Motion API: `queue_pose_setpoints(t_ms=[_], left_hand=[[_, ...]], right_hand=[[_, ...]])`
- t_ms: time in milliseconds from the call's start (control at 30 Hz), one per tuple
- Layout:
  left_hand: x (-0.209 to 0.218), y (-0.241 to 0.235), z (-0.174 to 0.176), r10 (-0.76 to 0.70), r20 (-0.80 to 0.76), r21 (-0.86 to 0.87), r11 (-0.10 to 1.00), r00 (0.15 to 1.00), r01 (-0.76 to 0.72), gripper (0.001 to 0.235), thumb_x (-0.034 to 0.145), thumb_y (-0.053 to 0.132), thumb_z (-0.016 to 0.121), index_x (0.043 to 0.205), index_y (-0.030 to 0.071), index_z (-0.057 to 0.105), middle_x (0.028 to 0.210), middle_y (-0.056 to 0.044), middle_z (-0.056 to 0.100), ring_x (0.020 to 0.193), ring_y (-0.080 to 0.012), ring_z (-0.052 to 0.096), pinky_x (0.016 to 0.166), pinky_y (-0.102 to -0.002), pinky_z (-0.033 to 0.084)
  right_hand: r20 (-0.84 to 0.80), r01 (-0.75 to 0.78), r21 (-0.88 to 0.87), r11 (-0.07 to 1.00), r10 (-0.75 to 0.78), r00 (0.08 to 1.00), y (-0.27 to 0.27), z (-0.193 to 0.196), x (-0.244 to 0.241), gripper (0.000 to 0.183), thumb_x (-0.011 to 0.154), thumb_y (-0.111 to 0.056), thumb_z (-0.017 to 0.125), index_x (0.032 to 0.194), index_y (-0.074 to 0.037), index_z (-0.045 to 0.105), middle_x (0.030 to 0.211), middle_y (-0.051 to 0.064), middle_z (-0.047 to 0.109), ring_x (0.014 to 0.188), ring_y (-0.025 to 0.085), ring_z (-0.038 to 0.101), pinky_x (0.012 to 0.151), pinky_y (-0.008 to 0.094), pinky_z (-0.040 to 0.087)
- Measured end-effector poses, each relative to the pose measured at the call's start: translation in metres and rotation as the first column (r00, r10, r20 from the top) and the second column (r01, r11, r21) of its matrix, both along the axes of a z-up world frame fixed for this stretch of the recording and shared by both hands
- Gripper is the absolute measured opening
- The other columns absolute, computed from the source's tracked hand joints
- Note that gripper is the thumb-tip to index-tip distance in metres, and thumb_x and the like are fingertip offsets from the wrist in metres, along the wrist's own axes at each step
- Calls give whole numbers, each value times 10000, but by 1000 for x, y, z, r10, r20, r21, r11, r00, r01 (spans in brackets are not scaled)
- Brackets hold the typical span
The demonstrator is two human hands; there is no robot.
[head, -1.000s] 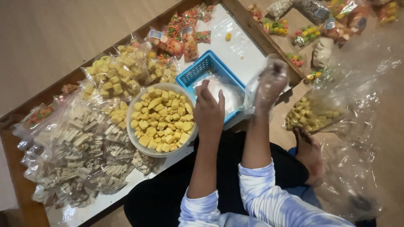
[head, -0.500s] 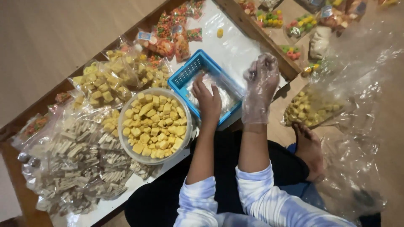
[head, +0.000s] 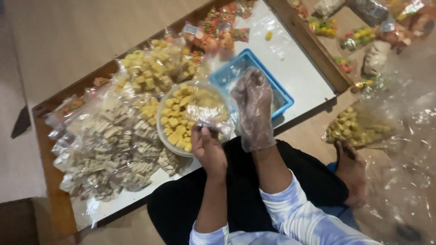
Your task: The person scoops yellow snack pieces from a white bowl into clear plastic bags using gloved hands. The person repeatedly fills bags and places them into a blue basket. The person handles snack pieces and plastic bags throughout the clip.
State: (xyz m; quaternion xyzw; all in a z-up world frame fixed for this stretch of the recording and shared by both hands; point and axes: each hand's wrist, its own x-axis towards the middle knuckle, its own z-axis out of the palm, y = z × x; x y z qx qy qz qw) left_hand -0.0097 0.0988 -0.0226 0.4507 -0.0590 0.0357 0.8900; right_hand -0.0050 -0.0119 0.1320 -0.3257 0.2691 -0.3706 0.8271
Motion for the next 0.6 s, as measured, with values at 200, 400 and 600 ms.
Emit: queue_pose_setpoints(t_ms=[200, 400, 600], left_hand=[[9, 56, 3, 42, 36, 33, 999, 998, -43, 170, 1044, 102, 569, 1142, -32, 606, 824, -173, 612, 714, -215, 617, 702, -331, 552], [19, 75, -11, 32, 201, 74, 996, 979, -48, 332, 1015, 139, 577, 1211, -129, 564, 900, -283, 616, 724, -301, 640, 742, -421, 560], [13, 68, 5, -189, 480, 425, 904, 857, -39, 582, 737, 160, 916, 1201, -51, 635, 1034, -173, 601, 887, -272, 619, 822, -417, 546]], right_hand=[[82, -147, -36, 989, 149, 985, 23, -74, 30, 99, 1061, -97, 487, 1061, -130, 580, 809, 6, 593, 701, 114, 579, 627, 231, 513], [61, -99, -223, 970, 115, 991, 42, -117, 51, 52, 1014, -89, 600, 1062, -107, 609, 819, -9, 609, 726, 69, 572, 649, 207, 524], [15, -31, -467, 883, 43, 999, 34, -156, 69, 86, 983, -53, 644, 1064, -81, 630, 728, -11, 598, 655, 70, 561, 602, 218, 497]])
